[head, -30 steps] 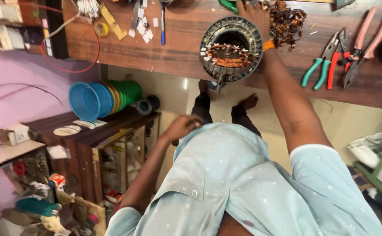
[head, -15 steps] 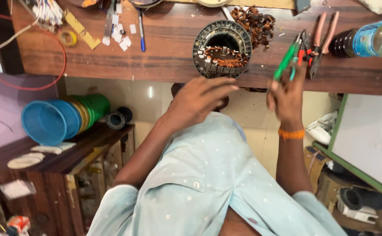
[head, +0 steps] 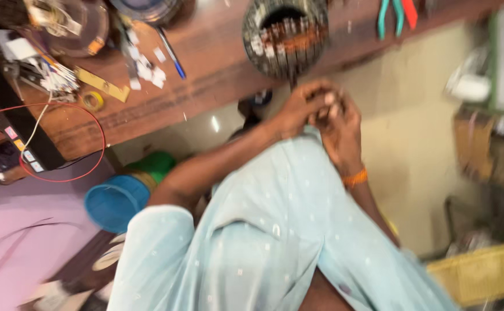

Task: The person removes old copper windings from an electric motor stator at a workbench. They pull and pry coiled copper wire out of the stator slots by hand, use a green-handled screwdriver to loosen the windings, and work around the stator ring, with pliers and other tools on the bench.

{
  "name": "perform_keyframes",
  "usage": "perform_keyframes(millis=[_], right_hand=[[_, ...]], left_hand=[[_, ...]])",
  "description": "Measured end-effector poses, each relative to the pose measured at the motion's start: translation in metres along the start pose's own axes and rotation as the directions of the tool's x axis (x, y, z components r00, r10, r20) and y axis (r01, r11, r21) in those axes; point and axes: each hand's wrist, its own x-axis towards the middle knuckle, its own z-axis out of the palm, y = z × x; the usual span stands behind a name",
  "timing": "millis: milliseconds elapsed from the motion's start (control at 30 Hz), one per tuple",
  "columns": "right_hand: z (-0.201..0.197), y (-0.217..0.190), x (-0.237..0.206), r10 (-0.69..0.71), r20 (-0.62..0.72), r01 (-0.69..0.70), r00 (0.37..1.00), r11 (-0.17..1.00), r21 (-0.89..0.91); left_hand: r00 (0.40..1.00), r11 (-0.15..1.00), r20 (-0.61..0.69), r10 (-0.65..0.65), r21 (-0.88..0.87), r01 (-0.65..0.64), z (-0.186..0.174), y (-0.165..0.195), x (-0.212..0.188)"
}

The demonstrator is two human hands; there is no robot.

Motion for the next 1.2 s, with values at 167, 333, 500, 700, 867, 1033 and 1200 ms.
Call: perform_keyframes(millis=[167, 333, 500, 700, 867, 1033, 1200], right_hand=[[-0.051, 0.03, -0.041, -0.091, -0.314, 0.159, 0.945, 0.967, 0.2], [-0.102, 0.07, -0.111, 0.092, -0.711, 0.075, 0.698, 0.977, 0.201], [-0.142, 0.111, -0.194, 0.156, -0.761, -0.495, 0.63, 0.836, -0.238], [-0.207, 0.11, -0.282, 0.279, -0.787, -0.571, 0.551, 0.814, -0.111], [-0.266, 0.088, -0.326, 0.179, -0.831, -0.394, 0.527, 0.918, -0.052], [-0.287, 0.077, -0.341, 0.068, -0.84, -0.224, 0.539, 0.973, -0.065], [-0.281, 0.09, -0.356, 0.115, -0.855, -0.322, 0.505, 0.945, -0.063]], left_hand=[[0.957, 0.77, 0.285, 0.062, 0.596, -0.227, -0.013, 0.029, -0.055], [0.992, 0.922, 0.016, 0.124, 0.368, -0.121, -0.031, 0.08, -0.087], [0.97, 0.313, 0.123, 0.208, 0.932, -0.185, -0.011, 0.089, -0.086], [0.979, 0.008, 0.106, 0.176, 0.994, -0.109, 0.056, 0.018, -0.098], [0.969, -0.059, 0.229, -0.091, 0.97, -0.235, 0.107, -0.036, -0.109], [0.936, -0.067, 0.316, -0.155, 0.942, -0.329, 0.133, -0.047, -0.103], [0.948, -0.118, 0.237, -0.21, 0.957, -0.266, 0.143, -0.057, -0.091]])
